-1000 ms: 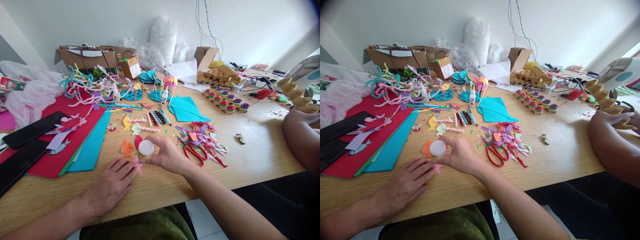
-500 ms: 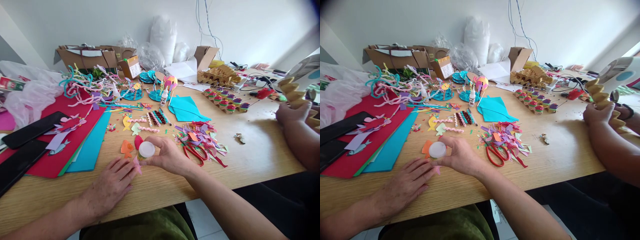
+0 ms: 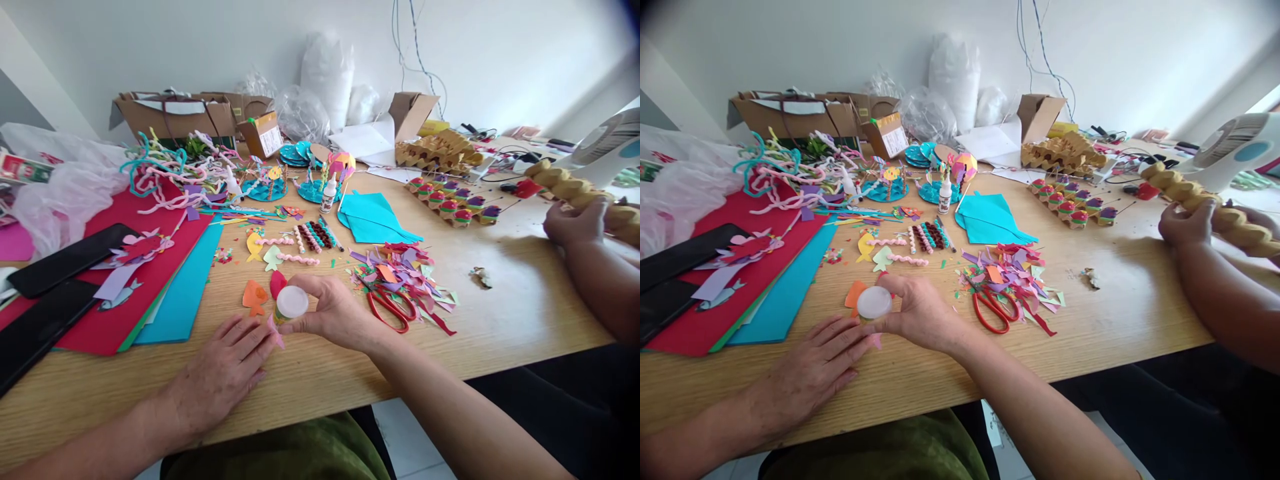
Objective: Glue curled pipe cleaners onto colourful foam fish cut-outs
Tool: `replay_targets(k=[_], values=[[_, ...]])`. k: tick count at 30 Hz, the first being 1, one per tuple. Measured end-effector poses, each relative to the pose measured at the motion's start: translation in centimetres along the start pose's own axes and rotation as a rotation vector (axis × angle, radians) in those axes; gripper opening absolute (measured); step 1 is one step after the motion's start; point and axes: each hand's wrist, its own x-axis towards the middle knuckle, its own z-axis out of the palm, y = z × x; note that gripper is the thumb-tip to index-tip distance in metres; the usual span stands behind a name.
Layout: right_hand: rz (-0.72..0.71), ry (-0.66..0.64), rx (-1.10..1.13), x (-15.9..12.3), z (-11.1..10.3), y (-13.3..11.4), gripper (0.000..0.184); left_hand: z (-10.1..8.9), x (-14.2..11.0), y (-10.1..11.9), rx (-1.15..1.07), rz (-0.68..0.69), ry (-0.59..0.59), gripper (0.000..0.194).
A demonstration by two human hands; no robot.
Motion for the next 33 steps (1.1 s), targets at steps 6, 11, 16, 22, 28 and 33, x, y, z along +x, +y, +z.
replay_targets(k=[6, 11, 16, 22, 28, 33], values=[[0.010, 0.013, -0.006, -0.03, -0.10, -0.11, 0.025, 0.06, -0.05, 0.03, -0.006, 0.011, -0.006, 0.037], [0.010, 0.010, -0.023, -0.06, -0.20, -0.15, 0.025, 0.17, -0.13, 0.02, -0.012, -0.007, 0.005, 0.037], [0.003, 0.019, -0.032, -0.01, -0.30, -0.17, 0.025, 0.17, -0.14, -0.02, -0.013, -0.005, -0.009, 0.038], [0.018, 0.021, -0.029, 0.19, -0.23, -0.20, 0.025, 0.13, -0.13, -0.03, 0.007, 0.000, -0.005, 0.038], [0.014, 0.004, -0.013, 0.05, -0.12, -0.20, 0.026, 0.17, -0.09, 0.08, 0.026, 0.005, 0.027, 0.036], [0.002, 0.035, -0.060, 0.18, -0.48, -0.19, 0.024, 0.18, -0.09, -0.01, 0.003, 0.009, 0.009, 0.036]])
